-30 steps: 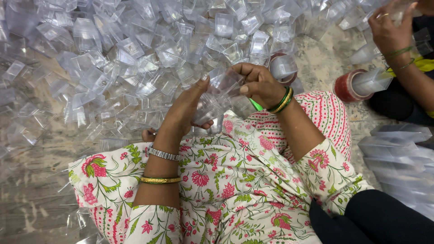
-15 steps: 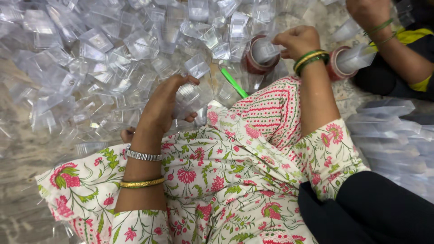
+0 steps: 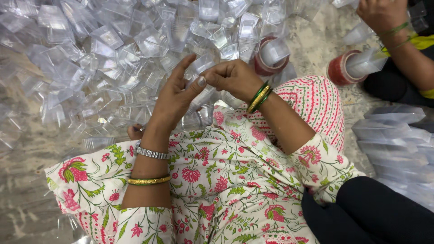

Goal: The person sits on the floor and folds clear plastic boxes one at a time, pressing the sides and flaps to shape each box and setting finished boxes onto a pile beside them. Other workers nearby fold similar plastic boxes.

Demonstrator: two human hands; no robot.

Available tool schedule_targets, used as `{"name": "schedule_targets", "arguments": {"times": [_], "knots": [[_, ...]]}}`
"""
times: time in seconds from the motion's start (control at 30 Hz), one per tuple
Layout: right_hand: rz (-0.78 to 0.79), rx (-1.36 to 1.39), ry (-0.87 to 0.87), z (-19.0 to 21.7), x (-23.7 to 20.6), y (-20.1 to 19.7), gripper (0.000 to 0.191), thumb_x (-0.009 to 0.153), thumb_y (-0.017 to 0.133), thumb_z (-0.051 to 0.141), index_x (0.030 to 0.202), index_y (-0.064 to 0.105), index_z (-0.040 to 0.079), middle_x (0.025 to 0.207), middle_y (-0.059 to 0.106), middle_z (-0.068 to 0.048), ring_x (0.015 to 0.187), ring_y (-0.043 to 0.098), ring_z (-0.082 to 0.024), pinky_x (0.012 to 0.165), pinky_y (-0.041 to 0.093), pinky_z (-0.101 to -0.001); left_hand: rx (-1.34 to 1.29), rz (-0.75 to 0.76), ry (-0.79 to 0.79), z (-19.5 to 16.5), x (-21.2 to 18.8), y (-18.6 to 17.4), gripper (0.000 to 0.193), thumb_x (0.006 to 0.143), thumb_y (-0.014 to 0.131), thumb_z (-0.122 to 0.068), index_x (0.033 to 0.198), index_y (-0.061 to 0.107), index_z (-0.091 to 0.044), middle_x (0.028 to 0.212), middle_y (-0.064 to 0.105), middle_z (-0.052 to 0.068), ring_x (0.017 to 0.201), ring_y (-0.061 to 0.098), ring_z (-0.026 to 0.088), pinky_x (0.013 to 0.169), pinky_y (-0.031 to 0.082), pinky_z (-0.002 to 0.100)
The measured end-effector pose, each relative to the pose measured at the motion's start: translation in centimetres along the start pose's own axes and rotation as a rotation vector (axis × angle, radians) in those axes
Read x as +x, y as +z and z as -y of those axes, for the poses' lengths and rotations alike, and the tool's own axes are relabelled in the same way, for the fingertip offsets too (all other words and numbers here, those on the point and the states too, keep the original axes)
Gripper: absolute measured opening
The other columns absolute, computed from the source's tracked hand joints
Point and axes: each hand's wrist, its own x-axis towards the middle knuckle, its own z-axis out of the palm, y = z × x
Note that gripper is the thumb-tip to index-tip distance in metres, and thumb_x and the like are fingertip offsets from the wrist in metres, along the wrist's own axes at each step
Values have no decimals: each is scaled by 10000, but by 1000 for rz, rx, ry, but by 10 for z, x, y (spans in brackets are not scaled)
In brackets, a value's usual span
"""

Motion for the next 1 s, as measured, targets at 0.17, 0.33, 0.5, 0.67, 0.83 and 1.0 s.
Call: {"name": "schedule_targets", "arguments": {"times": [0.17,0.33,0.5,0.67,0.83,1.0], "knots": [[-230,-915,308,-16,1,-23,281,988,766,337,957,788,59,866,731,-173,816,704,-355,743,539,-446,-264,-95,-282,-5,3,1,388,1002,609,-450,1219,655,-132,1031,661,9,784,643,69,558,594,252],[-54,-1144,465,-40,8,-19,204,757,807,167,959,825,147,957,754,-147,882,728,-320,839,570,-437,-242,-202,-396,-6,4,-5,456,1007,499,-518,1153,678,-125,890,627,21,560,629,126,464,544,261],[-287,-668,182,-17,5,-8,176,856,770,96,1029,790,122,965,785,-79,882,745,-157,832,581,-326,-137,-190,-501,3,6,-8,412,988,568,-448,1148,708,-95,824,598,36,539,594,117,427,538,286],[132,-204,-154,2,-3,1,256,959,655,-98,1149,762,36,1008,755,-46,913,695,-73,846,586,-272,-186,-123,-561,3,5,-1,405,992,585,-479,1328,590,-253,1012,710,-142,541,647,136,448,573,292],[-85,-452,-202,-7,14,20,403,909,631,-11,1290,712,91,1195,734,-98,961,712,-189,843,580,-318,-268,-203,-536,-4,5,-5,475,958,569,-522,1155,655,-97,735,615,71,488,629,164,415,543,305],[-190,-951,121,-31,29,27,445,753,828,228,1163,707,104,1043,742,-115,936,699,-329,792,539,-438,-350,-243,-547,5,6,-9,493,950,561,-538,1109,648,-79,857,659,-19,496,640,159,422,548,318]]}}
